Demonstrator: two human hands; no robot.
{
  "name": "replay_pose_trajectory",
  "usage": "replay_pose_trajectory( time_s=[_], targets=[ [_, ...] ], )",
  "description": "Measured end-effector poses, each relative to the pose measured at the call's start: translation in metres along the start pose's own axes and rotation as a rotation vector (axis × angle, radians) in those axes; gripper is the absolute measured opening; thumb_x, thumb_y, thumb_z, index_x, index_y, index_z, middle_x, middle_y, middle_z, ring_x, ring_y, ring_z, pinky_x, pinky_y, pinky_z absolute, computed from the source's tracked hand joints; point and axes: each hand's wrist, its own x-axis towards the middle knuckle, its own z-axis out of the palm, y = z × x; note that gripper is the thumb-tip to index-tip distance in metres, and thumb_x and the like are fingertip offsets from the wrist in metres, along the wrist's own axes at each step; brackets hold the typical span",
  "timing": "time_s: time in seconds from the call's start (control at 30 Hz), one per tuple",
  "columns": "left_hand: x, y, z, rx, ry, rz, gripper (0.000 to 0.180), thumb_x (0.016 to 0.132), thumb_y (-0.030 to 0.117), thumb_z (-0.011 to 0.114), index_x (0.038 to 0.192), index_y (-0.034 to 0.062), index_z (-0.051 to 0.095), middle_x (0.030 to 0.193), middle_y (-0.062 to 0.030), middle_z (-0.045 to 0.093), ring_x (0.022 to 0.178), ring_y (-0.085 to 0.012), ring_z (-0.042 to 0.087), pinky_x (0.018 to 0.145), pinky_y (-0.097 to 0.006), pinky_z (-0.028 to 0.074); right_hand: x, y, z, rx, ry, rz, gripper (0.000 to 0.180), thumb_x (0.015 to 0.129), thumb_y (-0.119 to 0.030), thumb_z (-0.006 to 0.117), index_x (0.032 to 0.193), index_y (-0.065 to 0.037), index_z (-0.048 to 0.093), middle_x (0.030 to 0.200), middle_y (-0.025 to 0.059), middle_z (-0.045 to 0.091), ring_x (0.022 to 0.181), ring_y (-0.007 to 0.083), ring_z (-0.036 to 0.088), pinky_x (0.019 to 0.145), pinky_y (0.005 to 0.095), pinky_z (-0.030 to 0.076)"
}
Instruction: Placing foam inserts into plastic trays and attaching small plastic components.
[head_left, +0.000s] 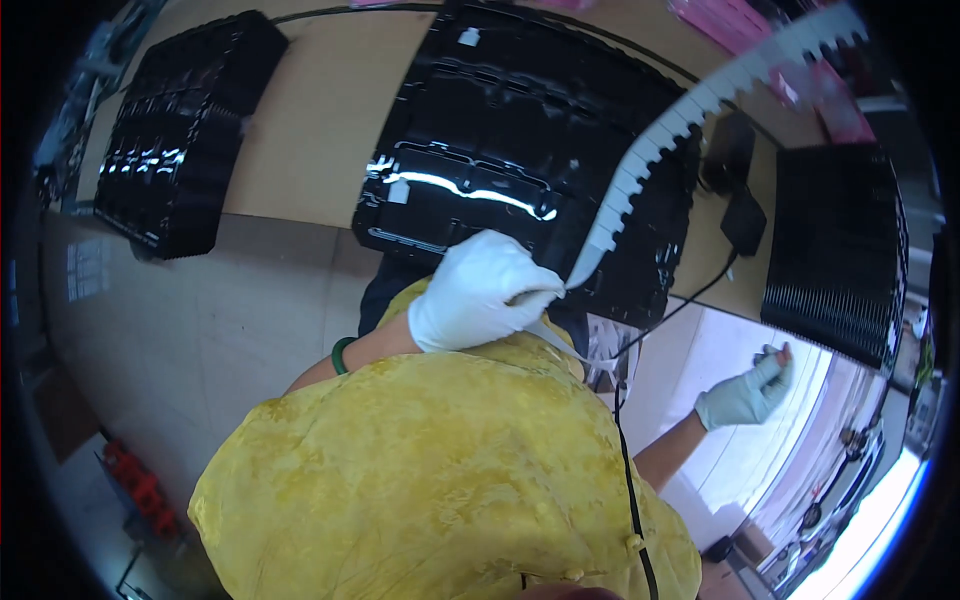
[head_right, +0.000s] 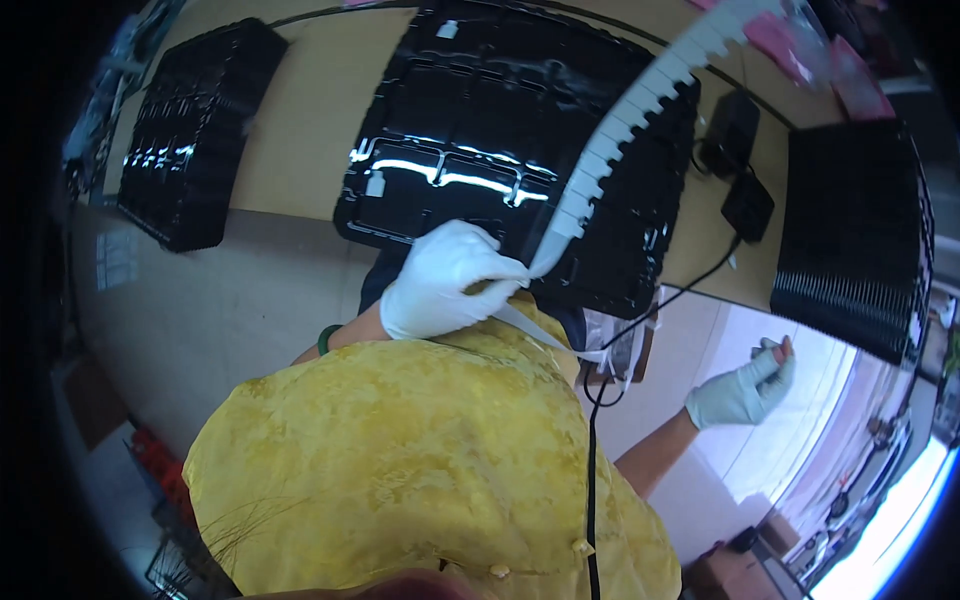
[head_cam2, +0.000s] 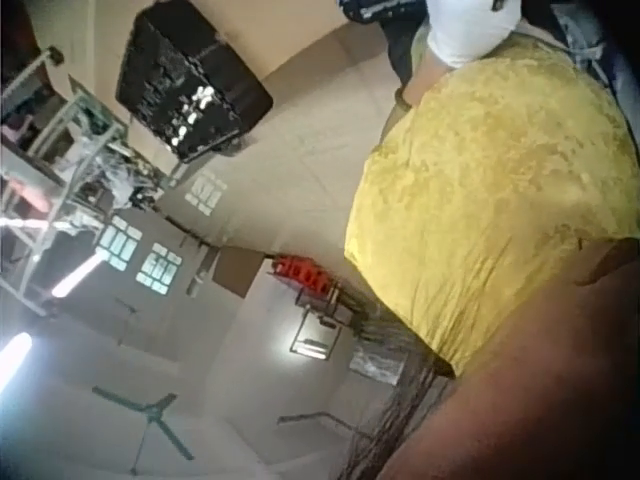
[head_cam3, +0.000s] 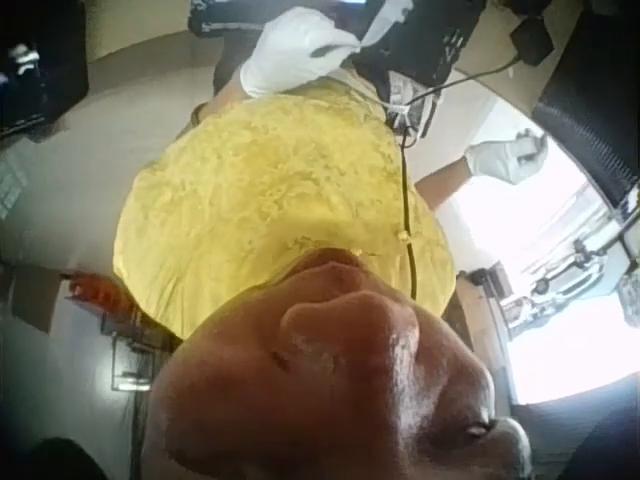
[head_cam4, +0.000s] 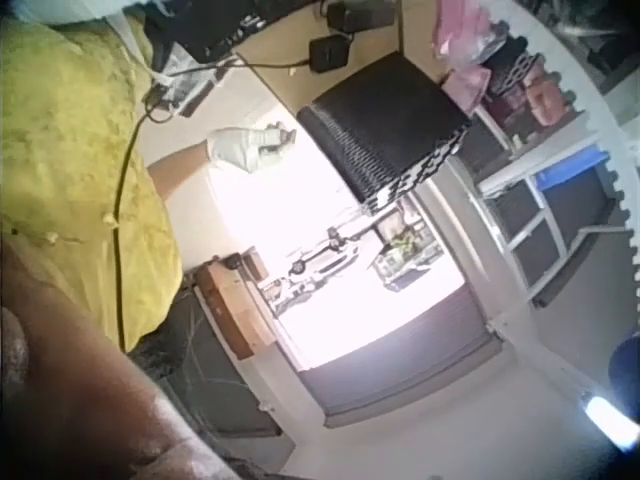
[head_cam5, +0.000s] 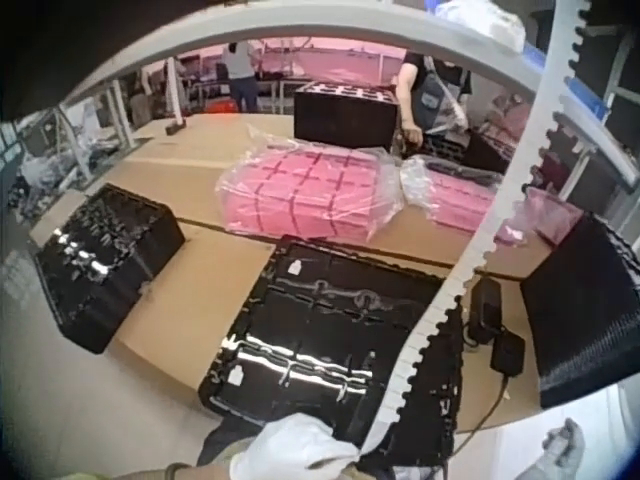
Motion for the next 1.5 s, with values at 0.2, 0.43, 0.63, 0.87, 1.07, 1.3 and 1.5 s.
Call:
replay_pose_trajectory(
  time_s=[0.2, 0.43, 0.63, 0.87, 1.07, 1.3, 1.5],
  targets=[
    [-0.004, -0.008, 0.008, -0.035, 0.039, 0.076, 0.011, 0.078, 0.012, 0.082, 0.087, 0.0163, 0.077, 0.07, -0.0032, 0.066, 0.073, -0.0252, 0.066, 0.073, -0.037, 0.054, -0.008, -0.233, 0.149, 0.519, -0.863, -0.882, 0.025, 0.09, -0.001, 0.068, 0.112, -0.011, 0.075, 0.098, 0.0089, 0.069, 0.092, 0.0303, 0.066, 0.082, 0.0383, 0.053],
    [-0.006, -0.015, 0.015, -0.068, 0.097, 0.087, 0.012, 0.078, 0.017, 0.083, 0.088, 0.0142, 0.078, 0.073, -0.0044, 0.068, 0.073, -0.0275, 0.066, 0.068, -0.038, 0.052, -0.052, -0.27, 0.302, -0.028, -1.043, -1.186, 0.043, 0.092, -0.003, 0.059, 0.127, -0.022, 0.074, 0.105, 0.0138, 0.069, 0.103, 0.0327, 0.065, 0.09, 0.0434, 0.054],
    [-0.006, -0.02, 0.011, -0.087, 0.047, 0.104, 0.011, 0.082, 0.02, 0.08, 0.089, 0.0131, 0.078, 0.074, -0.0046, 0.069, 0.076, -0.0282, 0.067, 0.073, -0.038, 0.053, -0.049, -0.27, 0.3, 0.031, -1.086, -1.142, 0.028, 0.095, -0.01, 0.06, 0.113, -0.019, 0.08, 0.106, 0.01, 0.072, 0.103, 0.0329, 0.066, 0.09, 0.044, 0.054],
    [-0.003, -0.018, 0.014, -0.099, 0.08, 0.082, 0.01, 0.083, 0.021, 0.079, 0.087, 0.0117, 0.077, 0.072, -0.0041, 0.068, 0.073, -0.0275, 0.065, 0.072, -0.038, 0.052, -0.044, -0.277, 0.341, 0.083, -1.149, -0.762, 0.023, 0.093, -0.021, 0.065, 0.109, -0.013, 0.079, 0.107, 0.015, 0.075, 0.105, 0.0352, 0.069, 0.093, 0.0445, 0.054],
    [-0.003, -0.018, 0.014, -0.12, 0.118, 0.048, 0.01, 0.083, 0.021, 0.08, 0.084, 0.0115, 0.077, 0.071, -0.004, 0.068, 0.071, -0.0268, 0.065, 0.071, -0.038, 0.052, -0.047, -0.292, 0.335, -0.018, -1.184, -0.798, 0.024, 0.094, -0.027, 0.064, 0.103, -0.01, 0.079, 0.106, 0.0158, 0.076, 0.103, 0.0361, 0.07, 0.093, 0.0455, 0.054],
    [-0.004, -0.018, 0.014, -0.095, 0.097, 0.054, 0.012, 0.084, 0.023, 0.079, 0.083, 0.011, 0.077, 0.071, -0.0047, 0.068, 0.072, -0.027, 0.065, 0.072, -0.038, 0.052, -0.054, -0.29, 0.328, -0.045, -1.104, -0.95, 0.024, 0.096, -0.024, 0.061, 0.1, -0.008, 0.078, 0.1, 0.0188, 0.075, 0.1, 0.038, 0.07, 0.091, 0.0482, 0.055],
    [-0.004, -0.02, 0.015, -0.108, 0.101, 0.065, 0.01, 0.083, 0.022, 0.079, 0.083, 0.0115, 0.076, 0.071, -0.005, 0.067, 0.074, -0.0272, 0.065, 0.072, -0.038, 0.052, -0.057, -0.287, 0.323, -0.058, -1.086, -0.978, 0.025, 0.098, -0.024, 0.06, 0.098, -0.006, 0.077, 0.098, 0.021, 0.074, 0.099, 0.0396, 0.071, 0.09, 0.0499, 0.055]
  ],
)
